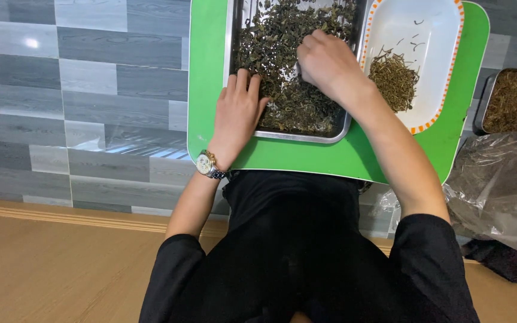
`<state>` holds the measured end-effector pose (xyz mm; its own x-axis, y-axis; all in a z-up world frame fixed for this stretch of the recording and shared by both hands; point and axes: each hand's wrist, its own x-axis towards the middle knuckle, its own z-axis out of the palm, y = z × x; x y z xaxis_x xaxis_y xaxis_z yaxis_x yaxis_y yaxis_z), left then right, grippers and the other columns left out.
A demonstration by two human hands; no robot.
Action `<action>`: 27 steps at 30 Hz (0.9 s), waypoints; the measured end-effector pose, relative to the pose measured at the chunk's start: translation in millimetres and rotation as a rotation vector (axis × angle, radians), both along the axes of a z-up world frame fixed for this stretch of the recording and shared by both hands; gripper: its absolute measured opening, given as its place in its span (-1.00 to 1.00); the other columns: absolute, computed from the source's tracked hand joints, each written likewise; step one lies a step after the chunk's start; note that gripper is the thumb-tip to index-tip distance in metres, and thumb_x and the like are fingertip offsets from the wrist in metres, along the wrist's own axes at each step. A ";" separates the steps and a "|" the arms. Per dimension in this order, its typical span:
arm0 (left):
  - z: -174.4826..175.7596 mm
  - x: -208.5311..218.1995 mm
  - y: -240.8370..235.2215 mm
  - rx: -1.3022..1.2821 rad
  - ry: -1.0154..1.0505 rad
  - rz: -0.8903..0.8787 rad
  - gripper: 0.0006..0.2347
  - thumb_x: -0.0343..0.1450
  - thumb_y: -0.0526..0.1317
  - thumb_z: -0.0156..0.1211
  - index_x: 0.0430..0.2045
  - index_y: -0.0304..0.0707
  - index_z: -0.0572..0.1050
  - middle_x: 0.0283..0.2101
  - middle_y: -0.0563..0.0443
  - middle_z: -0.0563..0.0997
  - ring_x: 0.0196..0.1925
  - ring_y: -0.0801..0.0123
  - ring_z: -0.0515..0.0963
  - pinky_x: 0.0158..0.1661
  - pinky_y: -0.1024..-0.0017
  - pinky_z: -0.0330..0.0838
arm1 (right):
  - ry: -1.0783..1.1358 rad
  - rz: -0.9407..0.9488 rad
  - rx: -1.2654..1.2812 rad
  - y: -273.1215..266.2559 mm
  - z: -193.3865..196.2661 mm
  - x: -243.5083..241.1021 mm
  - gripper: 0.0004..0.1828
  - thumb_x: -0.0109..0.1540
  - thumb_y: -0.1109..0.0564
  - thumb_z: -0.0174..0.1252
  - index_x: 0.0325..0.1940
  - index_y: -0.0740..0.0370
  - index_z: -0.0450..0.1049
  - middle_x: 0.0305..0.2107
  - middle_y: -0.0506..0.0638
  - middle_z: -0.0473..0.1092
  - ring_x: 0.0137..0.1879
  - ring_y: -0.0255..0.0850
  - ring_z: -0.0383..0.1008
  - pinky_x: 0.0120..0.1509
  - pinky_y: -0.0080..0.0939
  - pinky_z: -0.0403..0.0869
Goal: The person sits and sorts dried herbs by hand, picking through a metal tray and transferring selected pieces into a white rectangular dish. The hands repeatedly sift through the pile, separating specific items and moving them to the side dish.
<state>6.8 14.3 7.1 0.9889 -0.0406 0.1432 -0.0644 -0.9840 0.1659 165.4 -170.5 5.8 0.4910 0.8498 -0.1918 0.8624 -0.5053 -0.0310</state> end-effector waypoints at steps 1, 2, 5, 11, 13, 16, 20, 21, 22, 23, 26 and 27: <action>-1.6 -0.2 -0.9 0.001 0.003 0.002 -0.60 0.41 -0.06 0.36 -0.02 -0.31 0.40 -0.04 -0.14 0.41 -0.09 0.10 0.41 -0.27 0.25 0.47 | 0.003 0.002 0.001 -6.2 11.8 -3.0 -0.86 0.24 0.23 0.27 -0.16 0.36 0.55 -0.20 0.15 0.50 -0.06 -0.04 0.43 0.09 -0.05 0.58; -3.3 -0.4 -1.7 0.041 0.035 0.012 -0.57 0.40 -0.03 0.38 0.01 -0.30 0.40 -0.01 -0.15 0.40 -0.06 0.10 0.40 -0.22 0.27 0.47 | 0.091 -0.062 0.073 -12.5 23.6 -6.0 -0.89 0.31 0.22 0.21 -0.17 0.35 0.49 -0.20 0.15 0.46 -0.03 -0.04 0.42 0.12 -0.03 0.57; -9.4 3.1 -3.8 0.100 0.045 0.022 -0.53 0.35 0.00 0.42 0.01 -0.25 0.40 -0.01 -0.12 0.39 -0.06 0.13 0.40 -0.18 0.29 0.44 | 0.176 -0.098 0.327 -37.3 40.3 -14.0 -0.91 0.35 0.36 0.14 -0.22 0.34 0.37 -0.29 0.14 0.38 -0.10 -0.04 0.36 0.02 -0.03 0.46; -22.2 24.6 -5.0 0.090 0.003 -0.031 -0.68 0.30 -0.31 0.32 -0.09 -0.26 0.42 -0.02 -0.18 0.42 -0.10 0.09 0.45 -0.26 0.27 0.46 | 0.073 -0.147 0.621 -88.7 49.8 -32.7 -0.83 0.34 0.54 0.11 -0.17 0.43 0.31 -0.34 0.22 0.31 -0.20 0.07 0.30 -0.12 0.00 0.27; -25.3 33.9 -2.8 0.083 0.007 -0.057 -0.65 0.25 -0.53 0.24 -0.12 -0.26 0.44 -0.05 -0.19 0.43 -0.14 0.10 0.45 -0.29 0.27 0.44 | 0.045 -0.145 0.664 -107.1 47.1 -37.6 -0.83 0.32 0.56 0.13 -0.15 0.45 0.35 -0.33 0.23 0.32 -0.18 0.08 0.32 -0.08 -0.04 0.28; -27.2 48.7 1.7 0.001 0.018 -0.085 -0.77 0.36 -0.43 0.27 -0.12 -0.29 0.52 -0.02 -0.22 0.55 -0.18 0.18 0.58 -0.27 0.32 0.56 | 0.088 -0.267 0.690 -133.3 37.9 -46.0 -0.81 0.35 0.56 0.20 -0.01 0.49 0.42 -0.28 0.22 0.36 -0.17 0.02 0.34 -0.07 -0.04 0.31; -9.2 65.1 9.4 -0.217 -0.062 -0.164 -0.94 0.50 -0.33 0.17 -0.34 -0.33 0.48 -0.35 -0.05 0.47 -0.43 0.17 0.51 -0.46 0.26 0.48 | 0.130 -0.398 0.717 -151.4 22.9 -56.5 -0.84 0.35 0.54 0.19 -0.04 0.44 0.48 -0.31 0.15 0.34 -0.22 -0.10 0.29 -0.13 -0.14 0.32; -3.9 68.6 11.0 -0.288 -0.062 -0.187 -0.92 0.53 -0.34 0.11 -0.35 -0.37 0.46 -0.38 -0.08 0.45 -0.46 0.09 0.52 -0.50 0.19 0.46 | 0.139 -0.426 0.734 -153.9 19.4 -59.2 -0.84 0.33 0.54 0.17 -0.06 0.43 0.48 -0.32 0.13 0.33 -0.24 -0.12 0.27 -0.14 -0.15 0.30; -0.1 69.0 13.0 -0.288 -0.061 -0.187 -0.92 0.53 -0.34 0.11 -0.35 -0.37 0.46 -0.38 -0.08 0.45 -0.46 0.09 0.52 -0.50 0.19 0.46 | 0.140 -0.426 0.734 -154.7 14.5 -60.8 -0.84 0.33 0.54 0.17 -0.06 0.43 0.48 -0.32 0.13 0.33 -0.24 -0.12 0.27 -0.14 -0.15 0.30; 3.9 69.5 15.2 -0.305 -0.067 -0.207 -0.90 0.55 -0.30 0.08 -0.34 -0.35 0.45 -0.36 -0.10 0.43 -0.41 0.02 0.51 -0.48 0.13 0.43 | 0.137 -0.443 0.758 -155.3 9.6 -62.4 -0.85 0.34 0.53 0.17 -0.08 0.42 0.49 -0.33 0.12 0.33 -0.26 -0.13 0.27 -0.16 -0.16 0.29; 14.4 68.2 17.4 -0.328 -0.069 -0.232 -0.90 0.53 -0.29 0.15 -0.34 -0.35 0.46 -0.32 -0.12 0.43 -0.37 -0.03 0.52 -0.42 0.09 0.44 | 0.118 -0.467 0.785 -153.5 3.2 -66.2 -0.87 0.36 0.51 0.18 -0.09 0.41 0.52 -0.34 0.12 0.34 -0.27 -0.15 0.27 -0.19 -0.16 0.28; 18.0 67.7 17.8 -0.334 -0.065 -0.238 -0.90 0.49 -0.32 0.25 -0.35 -0.36 0.47 -0.30 -0.11 0.46 -0.36 0.00 0.54 -0.39 0.11 0.48 | 0.102 -0.476 0.787 -151.9 2.6 -67.3 -0.87 0.36 0.51 0.18 -0.09 0.41 0.53 -0.34 0.12 0.35 -0.28 -0.15 0.27 -0.20 -0.15 0.28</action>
